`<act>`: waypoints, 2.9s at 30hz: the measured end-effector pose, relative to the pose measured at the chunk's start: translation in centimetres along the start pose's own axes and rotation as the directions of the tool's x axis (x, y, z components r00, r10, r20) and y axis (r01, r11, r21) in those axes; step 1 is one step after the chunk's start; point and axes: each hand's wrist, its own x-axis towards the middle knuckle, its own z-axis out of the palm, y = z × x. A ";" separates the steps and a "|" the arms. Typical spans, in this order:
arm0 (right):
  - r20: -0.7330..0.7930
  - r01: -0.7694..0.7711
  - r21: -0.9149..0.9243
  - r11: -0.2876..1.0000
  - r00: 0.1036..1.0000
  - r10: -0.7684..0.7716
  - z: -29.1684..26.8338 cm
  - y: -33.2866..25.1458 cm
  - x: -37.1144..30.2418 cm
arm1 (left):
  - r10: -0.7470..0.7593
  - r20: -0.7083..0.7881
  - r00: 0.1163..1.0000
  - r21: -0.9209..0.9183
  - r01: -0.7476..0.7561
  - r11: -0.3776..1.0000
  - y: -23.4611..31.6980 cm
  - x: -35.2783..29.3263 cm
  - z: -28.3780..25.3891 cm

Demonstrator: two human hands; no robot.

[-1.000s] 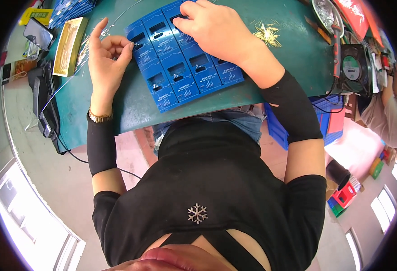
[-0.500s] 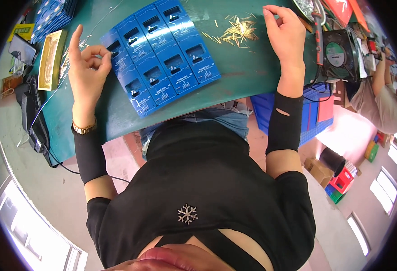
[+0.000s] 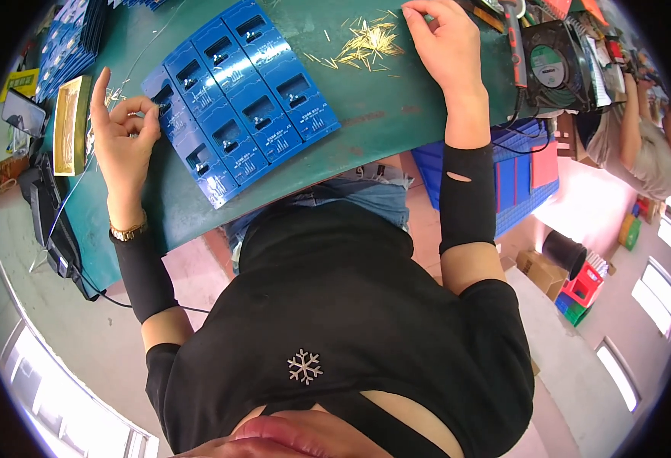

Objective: The person solders electronic components onto blue circuit board panels with a soldering iron and solder wire.

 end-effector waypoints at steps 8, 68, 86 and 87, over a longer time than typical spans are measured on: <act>0.034 0.017 -0.010 1.000 0.999 -0.017 0.0 -0.1 -0.1 | 0.010 0.022 1.000 0.060 -0.011 0.998 0.2 0.0 -0.2; 0.290 0.134 0.436 0.890 0.915 -0.280 8.2 -10.8 3.1 | 0.340 -0.206 0.917 0.615 -0.149 0.774 -2.2 4.7 -3.1; 0.312 0.268 0.270 0.925 0.884 -0.347 8.3 -10.4 3.0 | 0.337 -0.139 0.931 0.298 -0.286 0.911 -0.5 1.5 -1.8; 0.302 0.304 0.273 0.913 0.874 -0.382 8.2 -10.3 3.1 | 0.337 -0.119 0.934 0.294 -0.291 0.911 -0.3 1.5 -1.6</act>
